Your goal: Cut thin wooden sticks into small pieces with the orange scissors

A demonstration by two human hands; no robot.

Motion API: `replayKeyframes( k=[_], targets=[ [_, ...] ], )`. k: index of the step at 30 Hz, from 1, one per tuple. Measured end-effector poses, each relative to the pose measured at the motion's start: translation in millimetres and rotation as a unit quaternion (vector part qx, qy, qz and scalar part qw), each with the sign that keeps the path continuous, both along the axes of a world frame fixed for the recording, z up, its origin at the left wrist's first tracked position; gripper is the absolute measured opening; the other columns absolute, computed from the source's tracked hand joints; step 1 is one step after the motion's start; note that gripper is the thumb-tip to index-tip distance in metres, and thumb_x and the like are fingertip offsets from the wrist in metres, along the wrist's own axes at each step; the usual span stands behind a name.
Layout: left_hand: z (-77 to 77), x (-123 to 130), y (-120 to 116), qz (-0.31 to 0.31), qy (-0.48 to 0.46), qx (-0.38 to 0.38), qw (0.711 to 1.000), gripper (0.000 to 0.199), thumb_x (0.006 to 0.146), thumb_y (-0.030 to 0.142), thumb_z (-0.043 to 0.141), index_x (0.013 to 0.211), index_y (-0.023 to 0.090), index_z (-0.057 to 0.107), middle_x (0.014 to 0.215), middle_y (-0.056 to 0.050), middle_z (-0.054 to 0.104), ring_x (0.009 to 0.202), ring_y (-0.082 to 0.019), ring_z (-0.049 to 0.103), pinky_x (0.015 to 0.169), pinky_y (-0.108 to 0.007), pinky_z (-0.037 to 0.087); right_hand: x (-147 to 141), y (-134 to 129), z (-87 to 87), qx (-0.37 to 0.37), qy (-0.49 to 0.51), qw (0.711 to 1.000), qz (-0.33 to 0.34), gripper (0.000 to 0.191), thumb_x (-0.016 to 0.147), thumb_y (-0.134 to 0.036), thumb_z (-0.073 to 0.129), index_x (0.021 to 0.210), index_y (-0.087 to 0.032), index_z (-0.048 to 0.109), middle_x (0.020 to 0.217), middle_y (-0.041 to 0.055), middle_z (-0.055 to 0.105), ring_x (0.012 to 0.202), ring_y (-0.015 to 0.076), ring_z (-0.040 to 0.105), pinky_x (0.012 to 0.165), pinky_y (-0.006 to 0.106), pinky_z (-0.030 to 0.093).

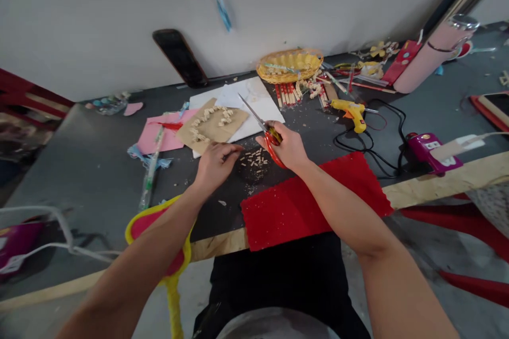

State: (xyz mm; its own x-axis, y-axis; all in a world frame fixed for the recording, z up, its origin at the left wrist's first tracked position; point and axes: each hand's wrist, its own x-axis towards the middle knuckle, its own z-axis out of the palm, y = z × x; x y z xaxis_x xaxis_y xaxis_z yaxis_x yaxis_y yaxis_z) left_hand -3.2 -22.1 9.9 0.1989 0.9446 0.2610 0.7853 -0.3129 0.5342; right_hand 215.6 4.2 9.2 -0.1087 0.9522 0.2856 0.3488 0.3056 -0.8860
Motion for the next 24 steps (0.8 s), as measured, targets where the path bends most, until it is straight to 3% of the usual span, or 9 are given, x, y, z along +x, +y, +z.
replayKeyframes(
  k=[7, 16, 20, 24],
  targets=[
    [-0.5, 1, 16, -0.092, 0.071, -0.017, 0.993, 0.023, 0.085, 0.023, 0.051, 0.083, 0.021, 0.074, 0.092, -0.008, 0.076, 0.085, -0.024, 0.063, 0.091, -0.041, 0.039, 0, 1, -1.0, 0.001, -0.007, 1.000, 0.010, 0.048, 0.075, -0.050, 0.068, 0.109, -0.016, 0.062, 0.070, -0.0027, 0.059, 0.061, 0.0114, 0.049, 0.062, 0.025, 0.041],
    [7.8, 13, 24, -0.065, 0.127, -0.030, 0.989, 0.013, 0.071, 0.017, 0.057, 0.062, 0.022, 0.065, 0.075, -0.008, 0.070, 0.087, -0.027, 0.057, 0.081, -0.038, 0.040, 1, 0, -0.4, 0.028, -0.051, 0.998, 0.021, 0.048, 0.077, -0.053, 0.065, 0.109, -0.017, 0.063, 0.072, -0.0005, 0.063, 0.062, 0.0129, 0.052, 0.065, 0.026, 0.044],
    [18.7, 12, 14, -0.049, 0.029, -0.032, 0.998, 0.014, 0.079, 0.019, 0.054, 0.075, 0.022, 0.067, 0.074, -0.007, 0.067, 0.083, -0.025, 0.055, 0.079, -0.036, 0.040, 3, 0, 2.7, 0.034, -0.056, 0.998, 0.021, 0.049, 0.078, -0.051, 0.064, 0.112, -0.016, 0.062, 0.074, 0.0001, 0.063, 0.062, 0.0126, 0.052, 0.065, 0.026, 0.044],
    [19.5, 6, 0, -0.010, -0.141, -0.086, 0.986, 0.011, 0.081, 0.028, 0.059, 0.082, 0.019, 0.067, 0.076, -0.003, 0.066, 0.074, -0.019, 0.056, 0.071, -0.030, 0.041, 2, -2, 3.1, 0.057, -0.082, 0.995, 0.022, 0.047, 0.080, -0.050, 0.063, 0.113, -0.016, 0.061, 0.081, 0.0024, 0.065, 0.066, 0.0135, 0.054, 0.066, 0.027, 0.045]
  ],
)
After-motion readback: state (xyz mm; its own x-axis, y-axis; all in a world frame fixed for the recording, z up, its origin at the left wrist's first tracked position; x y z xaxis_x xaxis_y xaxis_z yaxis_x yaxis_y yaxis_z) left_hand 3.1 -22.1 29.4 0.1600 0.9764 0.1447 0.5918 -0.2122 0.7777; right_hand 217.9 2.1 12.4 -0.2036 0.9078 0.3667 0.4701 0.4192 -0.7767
